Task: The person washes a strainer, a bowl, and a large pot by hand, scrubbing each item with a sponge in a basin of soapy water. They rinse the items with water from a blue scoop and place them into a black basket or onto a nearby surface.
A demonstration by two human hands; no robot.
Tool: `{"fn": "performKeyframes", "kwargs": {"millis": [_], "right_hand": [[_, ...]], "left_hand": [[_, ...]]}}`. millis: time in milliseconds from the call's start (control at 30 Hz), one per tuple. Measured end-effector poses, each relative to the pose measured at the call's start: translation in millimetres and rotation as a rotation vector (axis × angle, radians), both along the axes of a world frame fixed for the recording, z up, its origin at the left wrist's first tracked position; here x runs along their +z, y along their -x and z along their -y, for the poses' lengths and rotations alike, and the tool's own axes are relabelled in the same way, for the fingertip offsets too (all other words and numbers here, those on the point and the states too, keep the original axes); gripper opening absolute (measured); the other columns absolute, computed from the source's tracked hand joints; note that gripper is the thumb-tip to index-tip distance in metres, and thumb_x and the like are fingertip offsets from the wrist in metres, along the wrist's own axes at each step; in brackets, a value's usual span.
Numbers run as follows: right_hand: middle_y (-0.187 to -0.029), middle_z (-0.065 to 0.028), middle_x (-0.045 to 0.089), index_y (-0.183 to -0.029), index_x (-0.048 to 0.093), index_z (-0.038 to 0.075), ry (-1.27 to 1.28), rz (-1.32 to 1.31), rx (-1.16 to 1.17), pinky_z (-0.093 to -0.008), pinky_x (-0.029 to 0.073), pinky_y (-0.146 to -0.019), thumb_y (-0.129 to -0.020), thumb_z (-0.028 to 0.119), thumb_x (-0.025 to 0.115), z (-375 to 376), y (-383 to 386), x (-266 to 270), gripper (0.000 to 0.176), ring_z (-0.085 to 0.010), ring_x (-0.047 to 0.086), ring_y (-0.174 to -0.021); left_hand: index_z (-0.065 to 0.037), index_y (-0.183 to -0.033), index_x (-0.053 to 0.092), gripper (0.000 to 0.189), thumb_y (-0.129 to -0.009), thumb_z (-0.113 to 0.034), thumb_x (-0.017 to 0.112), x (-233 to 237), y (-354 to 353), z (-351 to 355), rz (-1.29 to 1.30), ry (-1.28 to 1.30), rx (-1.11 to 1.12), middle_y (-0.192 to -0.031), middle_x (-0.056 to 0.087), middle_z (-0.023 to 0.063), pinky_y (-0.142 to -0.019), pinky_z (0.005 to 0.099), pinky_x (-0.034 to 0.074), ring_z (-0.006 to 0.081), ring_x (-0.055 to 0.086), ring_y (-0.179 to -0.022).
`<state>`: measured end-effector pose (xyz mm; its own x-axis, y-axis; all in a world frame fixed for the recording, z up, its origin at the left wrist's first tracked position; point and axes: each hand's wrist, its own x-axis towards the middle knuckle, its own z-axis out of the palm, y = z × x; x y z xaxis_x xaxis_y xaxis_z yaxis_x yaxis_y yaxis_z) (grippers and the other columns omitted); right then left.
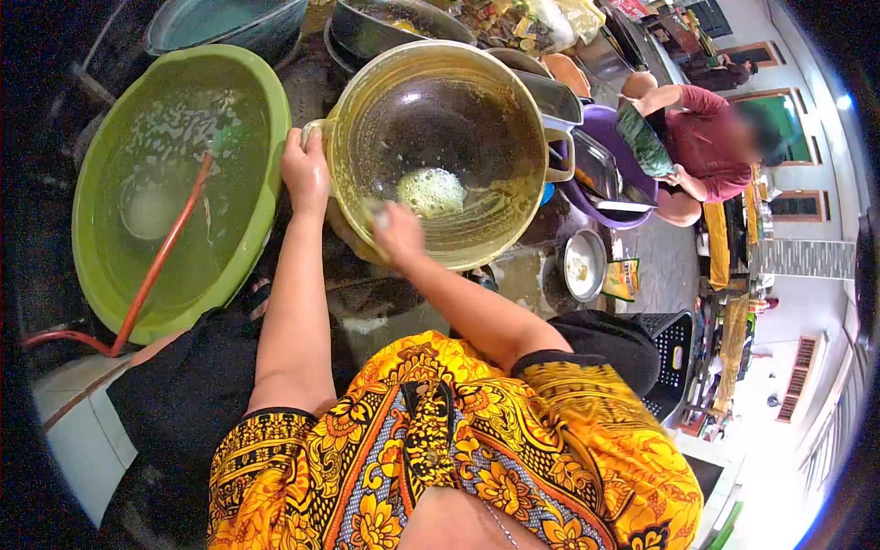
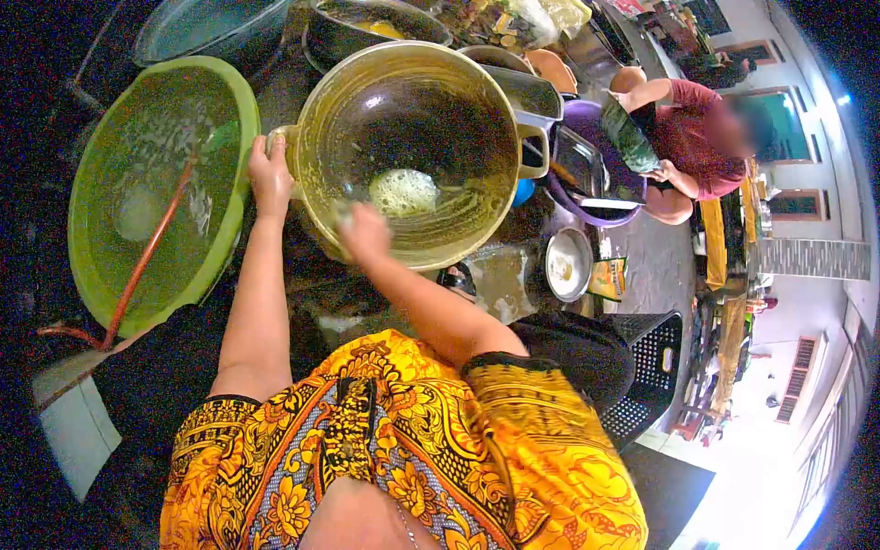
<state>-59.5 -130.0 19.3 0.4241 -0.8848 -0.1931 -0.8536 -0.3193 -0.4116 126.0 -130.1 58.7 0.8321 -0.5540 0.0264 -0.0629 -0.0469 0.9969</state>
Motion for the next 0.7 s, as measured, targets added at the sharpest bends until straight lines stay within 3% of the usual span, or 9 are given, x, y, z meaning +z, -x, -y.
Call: {"fn": "performKeyframes", "kwargs": {"millis": [67,200,300,367,433,467,567,633,700], "right_hand": [[-0.105,-0.0192,0.052,-0.110,0.054,0.004,0.028,0.481,-0.099,-0.0409,0.043,-0.084,-0.081,0.029,0.056,-0.4,-47.7,-6.0,0.038,-0.0365,0.051,-0.098],[-0.101,-0.0194,0.051,-0.106,0.054,0.003,0.122,0.658,0.163,-0.0428,0.042,-0.083,-0.084,0.027,0.056,-6.7,-29.3,6.2,0.032,-0.0374,0.051,-0.096],[-0.094,-0.0174,0.056,-0.097,0.061,0.009,-0.152,0.272,0.352,-0.0441,0.044,-0.081,-0.078,0.020,0.059,20.0,72.2,-10.5,0.023,-0.0333,0.054,-0.091],[-0.103,-0.0110,0.058,-0.101,0.062,0.014,0.013,-0.356,0.628,-0.0421,0.045,-0.085,-0.085,0.032,0.056,74.3,134.1,20.4,0.025,-0.0282,0.055,-0.099],[-0.101,-0.0086,0.056,-0.097,0.064,0.017,0.191,-0.789,0.524,-0.0423,0.044,-0.079,-0.082,0.025,0.050,117.2,156.4,61.7,0.022,-0.0275,0.053,-0.099],[-0.100,-0.0072,0.055,-0.095,0.064,0.017,0.534,-0.699,0.567,-0.0436,0.041,-0.082,-0.081,0.020,0.051,139.1,184.7,54.4,0.020,-0.0263,0.051,-0.099],[-0.104,-0.0058,0.054,-0.094,0.064,0.015,0.687,-0.623,0.378,-0.0443,0.037,-0.087,-0.078,0.017,0.053,135.2,189.5,53.8,0.019,-0.0254,0.049,-0.103],[-0.093,-0.0067,0.056,-0.086,0.064,0.016,0.660,-0.585,0.336,-0.0435,0.042,-0.076,-0.077,0.021,0.054,96.4,178.5,31.4,0.014,-0.0264,0.055,-0.088],[-0.089,-0.0066,0.059,-0.088,0.065,0.015,0.222,-0.578,0.376,-0.0439,0.044,-0.076,-0.077,0.027,0.056,52.7,139.8,23.4,0.019,-0.0241,0.055,-0.090]], "left_hand": [[0.003,-0.082,0.048,0.023,-0.090,-0.018,0.053,-2.5,-0.9,0.6,0.010,-0.011,-0.008,-0.078,0.055,0.0199,-0.069,0.0377,0.041,0.0321,0.052,-0.072],[0.003,-0.082,0.048,0.024,-0.090,-0.019,0.053,-1.5,1.3,0.6,0.010,0.035,0.002,-0.076,0.056,0.0177,-0.068,0.0379,0.042,0.0296,0.050,-0.069],[0.003,-0.085,0.049,0.023,-0.091,-0.019,0.052,-0.4,-0.7,2.0,0.027,0.070,0.023,-0.077,0.056,0.0171,-0.069,0.0380,0.042,0.0285,0.050,-0.068],[0.004,-0.086,0.049,0.023,-0.091,-0.019,0.052,8.5,1.6,-1.4,0.057,0.058,0.024,-0.077,0.056,0.0170,-0.070,0.0381,0.042,0.0279,0.050,-0.068],[0.005,-0.091,0.050,0.025,-0.091,-0.020,0.052,27.9,5.9,-6.2,-0.205,0.024,-0.057,-0.081,0.057,0.0186,-0.072,0.0378,0.042,0.0280,0.052,-0.073],[0.005,-0.091,0.050,0.025,-0.091,-0.020,0.052,26.5,6.9,-5.5,-0.204,0.024,-0.059,-0.081,0.057,0.0186,-0.072,0.0378,0.042,0.0280,0.052,-0.073],[0.005,-0.093,0.050,0.026,-0.091,-0.021,0.052,15.3,2.5,-1.2,0.066,-0.003,0.004,-0.082,0.056,0.0189,-0.073,0.0376,0.042,0.0276,0.052,-0.074],[0.005,-0.094,0.050,0.026,-0.091,-0.021,0.052,4.8,-1.4,2.9,0.040,-0.010,-0.006,-0.083,0.056,0.0193,-0.073,0.0370,0.042,0.0273,0.052,-0.075],[0.005,-0.094,0.050,0.026,-0.091,-0.021,0.052,12.5,-1.1,2.2,0.032,-0.035,0.003,-0.083,0.056,0.0190,-0.072,0.0366,0.042,0.0267,0.052,-0.075]]}}
